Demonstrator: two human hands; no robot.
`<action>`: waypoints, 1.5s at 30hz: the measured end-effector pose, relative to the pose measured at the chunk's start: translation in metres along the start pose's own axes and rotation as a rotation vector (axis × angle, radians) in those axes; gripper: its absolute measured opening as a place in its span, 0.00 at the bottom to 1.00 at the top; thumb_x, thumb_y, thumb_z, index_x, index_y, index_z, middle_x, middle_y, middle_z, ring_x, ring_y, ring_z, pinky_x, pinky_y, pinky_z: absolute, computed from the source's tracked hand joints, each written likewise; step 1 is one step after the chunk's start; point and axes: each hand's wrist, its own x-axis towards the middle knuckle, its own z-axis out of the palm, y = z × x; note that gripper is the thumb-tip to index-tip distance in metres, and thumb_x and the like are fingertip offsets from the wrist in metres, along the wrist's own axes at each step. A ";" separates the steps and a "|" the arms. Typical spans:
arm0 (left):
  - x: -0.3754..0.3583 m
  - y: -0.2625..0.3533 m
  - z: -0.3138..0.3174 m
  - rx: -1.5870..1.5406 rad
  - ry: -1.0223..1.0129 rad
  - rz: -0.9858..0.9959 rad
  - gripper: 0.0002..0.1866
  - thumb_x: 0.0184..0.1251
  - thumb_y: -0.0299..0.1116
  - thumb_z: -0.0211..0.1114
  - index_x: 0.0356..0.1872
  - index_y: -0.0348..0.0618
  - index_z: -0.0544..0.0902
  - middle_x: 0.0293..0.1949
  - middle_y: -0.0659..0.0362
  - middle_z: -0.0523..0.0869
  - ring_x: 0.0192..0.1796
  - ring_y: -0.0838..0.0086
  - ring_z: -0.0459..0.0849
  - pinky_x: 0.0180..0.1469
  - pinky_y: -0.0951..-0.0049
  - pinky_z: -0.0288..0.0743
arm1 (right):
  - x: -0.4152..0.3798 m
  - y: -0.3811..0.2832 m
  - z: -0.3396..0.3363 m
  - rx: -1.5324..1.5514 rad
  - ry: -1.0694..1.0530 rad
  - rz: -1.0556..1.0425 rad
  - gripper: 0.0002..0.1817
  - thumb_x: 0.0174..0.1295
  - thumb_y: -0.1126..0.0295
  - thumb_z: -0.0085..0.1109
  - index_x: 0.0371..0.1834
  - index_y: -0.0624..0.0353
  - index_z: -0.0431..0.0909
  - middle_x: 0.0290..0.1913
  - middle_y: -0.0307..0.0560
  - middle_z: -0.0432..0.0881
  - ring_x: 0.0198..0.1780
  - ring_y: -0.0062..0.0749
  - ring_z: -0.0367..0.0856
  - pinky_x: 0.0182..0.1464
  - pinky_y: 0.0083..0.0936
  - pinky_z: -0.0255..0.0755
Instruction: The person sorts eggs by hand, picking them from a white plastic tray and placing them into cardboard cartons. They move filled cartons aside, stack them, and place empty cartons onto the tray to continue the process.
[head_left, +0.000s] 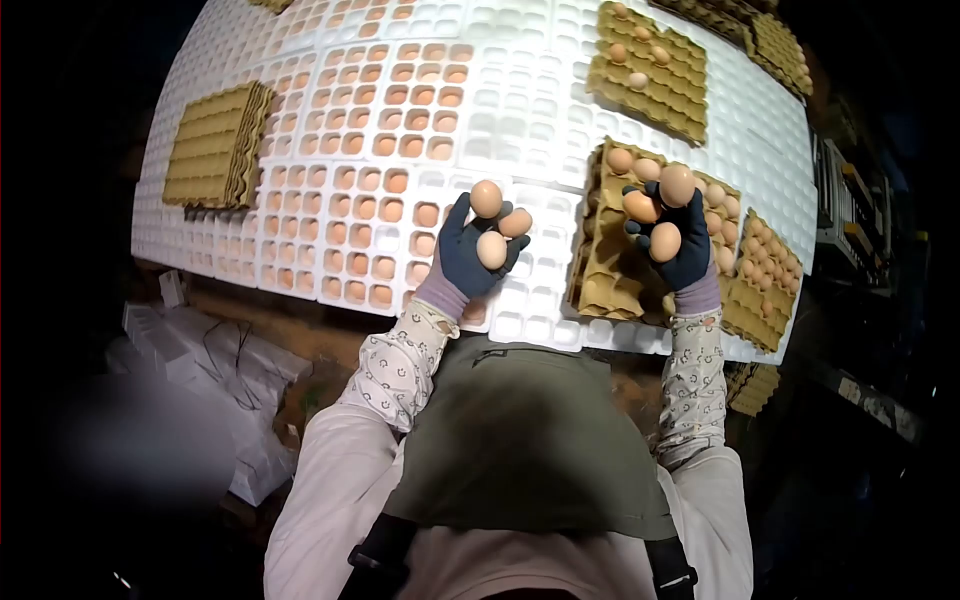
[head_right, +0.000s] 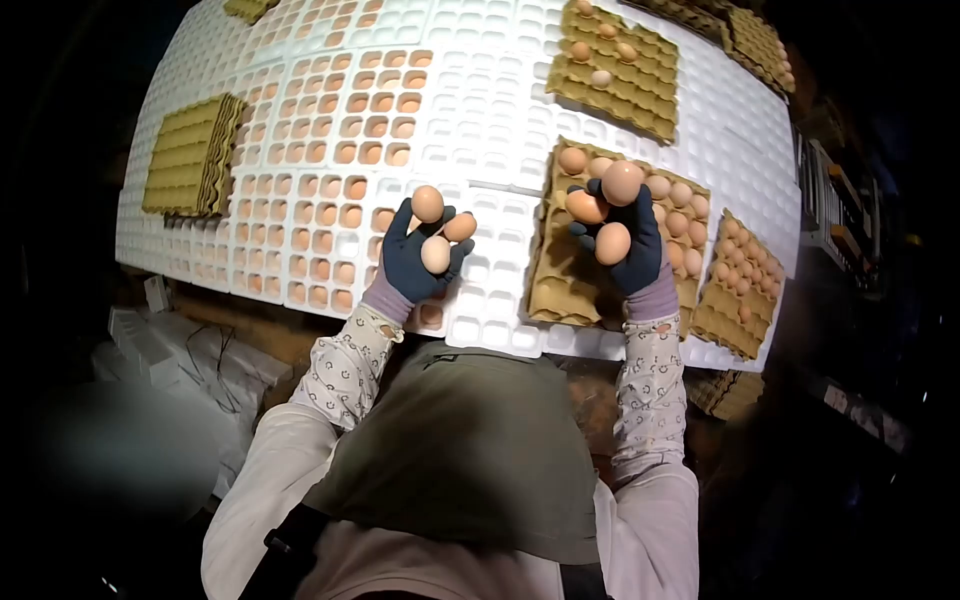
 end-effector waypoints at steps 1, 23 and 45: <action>-0.024 0.021 -0.012 0.439 0.014 0.160 0.29 0.71 0.41 0.72 0.65 0.39 0.72 0.57 0.52 0.85 0.58 0.59 0.85 0.56 0.58 0.85 | 0.007 0.012 0.010 0.001 -0.007 0.036 0.30 0.83 0.46 0.40 0.75 0.56 0.66 0.62 0.42 0.78 0.60 0.34 0.81 0.56 0.30 0.83; 0.073 0.072 -0.133 1.360 -0.042 -0.050 0.35 0.65 0.41 0.66 0.75 0.59 0.70 0.61 0.50 0.81 0.59 0.54 0.84 0.60 0.55 0.79 | 0.140 0.200 0.154 -1.780 0.252 0.167 0.30 0.58 0.55 0.71 0.67 0.40 0.79 0.68 0.57 0.72 0.64 0.51 0.80 0.61 0.43 0.79; 0.169 -0.023 -0.014 1.394 0.019 0.487 0.42 0.70 0.52 0.66 0.78 0.40 0.63 0.75 0.41 0.67 0.78 0.44 0.62 0.79 0.45 0.53 | -0.032 0.049 0.072 -1.566 0.717 -0.645 0.27 0.58 0.67 0.67 0.62 0.60 0.79 0.65 0.60 0.76 0.65 0.59 0.74 0.67 0.47 0.69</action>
